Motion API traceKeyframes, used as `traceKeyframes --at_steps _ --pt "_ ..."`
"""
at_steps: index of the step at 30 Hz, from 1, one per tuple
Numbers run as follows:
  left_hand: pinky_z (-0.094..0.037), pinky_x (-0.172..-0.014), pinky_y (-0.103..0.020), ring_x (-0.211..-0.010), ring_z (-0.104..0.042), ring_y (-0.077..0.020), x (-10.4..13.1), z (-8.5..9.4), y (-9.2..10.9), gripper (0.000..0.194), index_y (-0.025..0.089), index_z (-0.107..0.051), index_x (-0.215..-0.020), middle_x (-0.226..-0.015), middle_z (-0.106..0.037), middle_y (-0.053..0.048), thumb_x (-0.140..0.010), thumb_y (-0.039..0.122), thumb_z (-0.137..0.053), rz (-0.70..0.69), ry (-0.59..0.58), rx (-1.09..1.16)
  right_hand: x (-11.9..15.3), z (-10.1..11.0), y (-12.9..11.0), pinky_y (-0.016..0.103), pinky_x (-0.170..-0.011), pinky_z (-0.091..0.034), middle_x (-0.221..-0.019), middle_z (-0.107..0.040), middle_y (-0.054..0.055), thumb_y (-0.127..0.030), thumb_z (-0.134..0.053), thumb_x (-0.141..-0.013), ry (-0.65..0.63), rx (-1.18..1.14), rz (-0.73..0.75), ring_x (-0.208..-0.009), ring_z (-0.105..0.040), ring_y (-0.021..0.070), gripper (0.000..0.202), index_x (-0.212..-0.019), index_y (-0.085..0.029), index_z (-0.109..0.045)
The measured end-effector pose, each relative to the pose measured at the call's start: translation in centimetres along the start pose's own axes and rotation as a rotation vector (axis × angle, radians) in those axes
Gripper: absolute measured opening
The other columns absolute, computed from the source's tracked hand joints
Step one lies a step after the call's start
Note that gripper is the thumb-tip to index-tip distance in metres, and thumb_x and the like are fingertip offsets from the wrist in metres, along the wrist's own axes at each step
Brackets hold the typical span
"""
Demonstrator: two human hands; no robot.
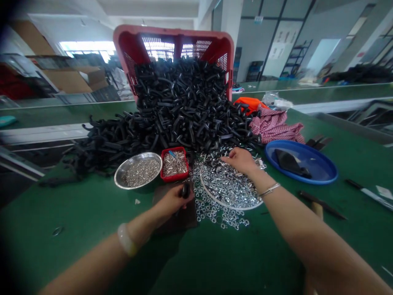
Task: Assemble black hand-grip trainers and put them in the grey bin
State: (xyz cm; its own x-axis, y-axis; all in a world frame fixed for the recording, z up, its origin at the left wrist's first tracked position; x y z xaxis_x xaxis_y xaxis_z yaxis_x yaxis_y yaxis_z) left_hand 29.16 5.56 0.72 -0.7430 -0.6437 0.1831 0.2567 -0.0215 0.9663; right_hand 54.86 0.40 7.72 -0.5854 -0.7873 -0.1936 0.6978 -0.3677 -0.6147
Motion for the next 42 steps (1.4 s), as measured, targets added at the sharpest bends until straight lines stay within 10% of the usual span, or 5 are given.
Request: traceKeyframes --at_steps 5,12,29,35,42 --pt "-0.045 -0.079 -0.031 -0.085 -0.058 -0.0197 -4.5 -3.2 3.6 0.019 0.018 -0.064 -0.088 -0.090 -0.064 -0.006 -0.069 0.022 -0.062 -0.277 0.104 -0.466 3.1 0.0 -0.2 0.019 -0.036 -0.025 -0.066 -0.058 0.000 -0.053 -0.068 -0.062 -0.184 -0.645 -0.194 -0.043 -0.042 0.0059 0.039 -0.076 -0.018 -0.057" --pt "-0.043 -0.083 -0.030 -0.093 -0.057 -0.0208 -6.6 -4.9 4.8 0.029 0.021 -0.064 -0.097 -0.101 -0.063 -0.006 -0.069 0.018 -0.059 -0.270 0.035 -0.787 8.1 -0.2 0.4 0.016 -0.035 -0.028 -0.073 -0.060 0.000 -0.043 -0.073 -0.061 -0.249 -0.992 -0.359 -0.048 -0.048 0.0055 0.035 -0.082 -0.019 -0.060" --pt "-0.047 -0.075 -0.031 -0.083 -0.061 -0.0185 -7.7 -4.1 3.4 0.025 0.018 -0.059 -0.089 -0.089 -0.066 -0.006 -0.068 0.026 -0.067 -0.146 0.245 -0.288 10.1 -1.3 0.9 0.017 -0.037 -0.032 -0.076 -0.059 -0.001 -0.037 -0.074 -0.060 -0.116 -1.139 -0.464 -0.054 -0.052 0.0077 0.031 -0.081 -0.021 -0.058" --pt "-0.046 -0.053 -0.020 -0.059 -0.061 -0.0096 -4.9 -3.8 2.1 0.011 0.015 -0.051 -0.080 -0.069 -0.060 -0.001 -0.075 0.015 -0.061 0.173 0.083 0.515 10.6 -3.1 -0.3 0.016 -0.045 -0.038 -0.085 -0.060 0.000 -0.033 -0.075 -0.062 -0.190 -1.177 -0.462 -0.065 -0.055 0.0085 0.033 -0.088 -0.021 -0.058" --pt "-0.047 -0.050 -0.018 -0.057 -0.061 -0.0098 -1.0 -3.8 1.7 0.017 0.012 -0.054 -0.078 -0.068 -0.063 -0.002 -0.070 0.018 -0.068 0.192 -0.065 0.696 10.8 -4.9 -3.9 0.019 -0.046 -0.038 -0.075 -0.058 -0.001 -0.034 -0.075 -0.060 -0.174 -1.176 -0.352 -0.063 -0.054 0.0091 0.030 -0.079 -0.019 -0.057"
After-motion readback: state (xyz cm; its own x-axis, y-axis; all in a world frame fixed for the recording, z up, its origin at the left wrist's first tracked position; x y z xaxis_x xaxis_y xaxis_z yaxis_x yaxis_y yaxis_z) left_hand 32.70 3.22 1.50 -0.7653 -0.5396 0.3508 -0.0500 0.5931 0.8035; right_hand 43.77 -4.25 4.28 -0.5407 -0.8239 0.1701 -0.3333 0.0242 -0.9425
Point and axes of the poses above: each hand's wrist, its own x-axis away from the middle knuckle, its own z-axis out of the back of the hand, y = z × x, the point moved 5 cm from there along -x, towards the middle knuckle
